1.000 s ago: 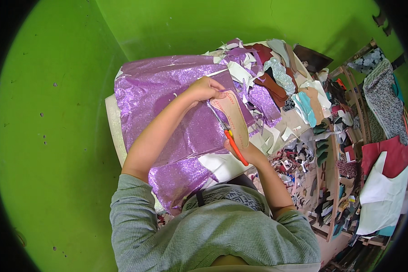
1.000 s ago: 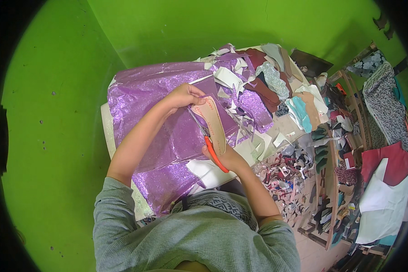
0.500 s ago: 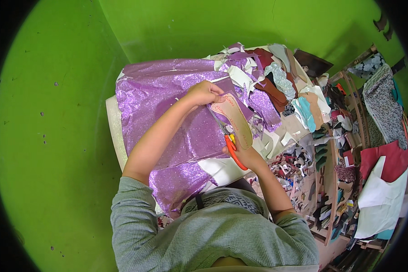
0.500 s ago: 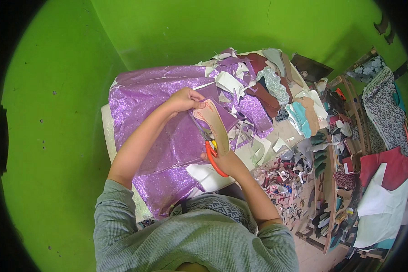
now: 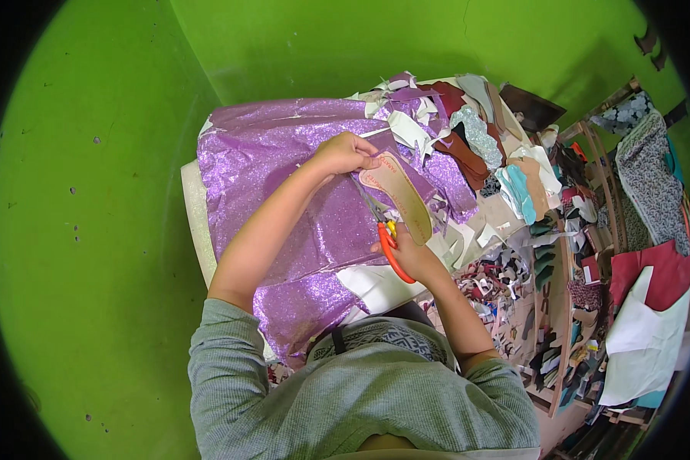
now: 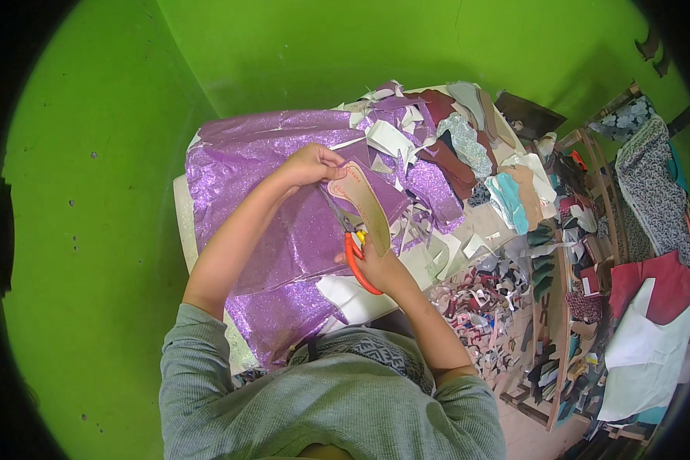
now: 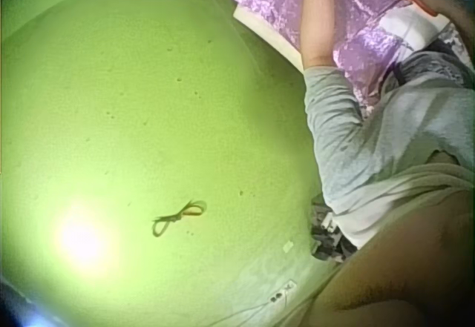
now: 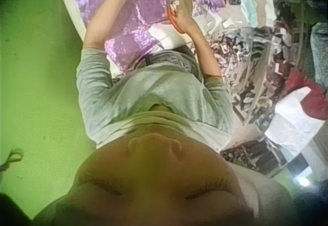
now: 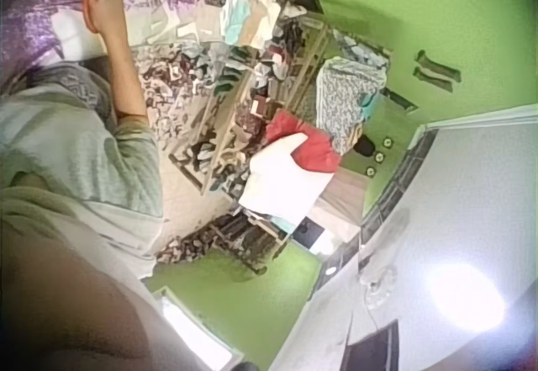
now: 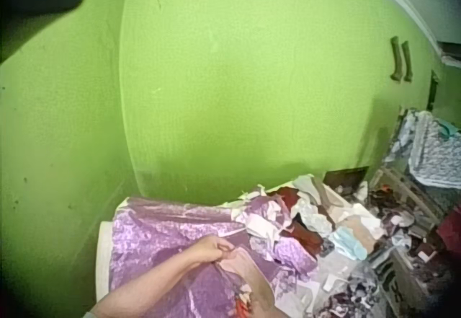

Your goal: Cut out a specific shape from purple sparkly fabric using scissors.

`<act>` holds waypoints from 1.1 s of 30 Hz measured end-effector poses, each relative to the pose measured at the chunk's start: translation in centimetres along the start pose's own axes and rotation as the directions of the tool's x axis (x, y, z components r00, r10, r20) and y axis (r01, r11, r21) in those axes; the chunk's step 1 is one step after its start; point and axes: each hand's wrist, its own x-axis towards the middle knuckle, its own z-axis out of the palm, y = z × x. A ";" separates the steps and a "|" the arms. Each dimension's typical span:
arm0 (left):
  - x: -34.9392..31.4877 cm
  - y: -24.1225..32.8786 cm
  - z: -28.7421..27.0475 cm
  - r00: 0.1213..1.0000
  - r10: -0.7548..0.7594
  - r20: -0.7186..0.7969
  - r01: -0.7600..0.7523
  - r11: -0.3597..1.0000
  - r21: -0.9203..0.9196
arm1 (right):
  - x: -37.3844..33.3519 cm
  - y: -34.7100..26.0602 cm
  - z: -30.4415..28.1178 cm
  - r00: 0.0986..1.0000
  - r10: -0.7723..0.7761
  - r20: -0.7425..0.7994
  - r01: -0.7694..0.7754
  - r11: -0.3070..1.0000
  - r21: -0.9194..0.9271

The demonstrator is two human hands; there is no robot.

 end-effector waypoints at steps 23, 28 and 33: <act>1.6 -1.5 0.6 0.999 -0.026 0.044 0.027 0.999 -0.030 | 1.3 0.3 1.3 0.991 0.125 -0.049 -0.121 0.989 0.086; 1.8 -1.1 0.3 1.000 0.004 -0.001 -0.004 0.998 -0.055 | 1.0 1.8 1.6 0.991 0.070 -0.110 -0.077 0.995 -0.065; 1.3 -2.7 -0.3 0.993 0.008 -0.114 -0.011 1.000 -0.028 | 1.2 5.6 3.5 0.991 0.094 -0.098 -0.116 0.961 -0.252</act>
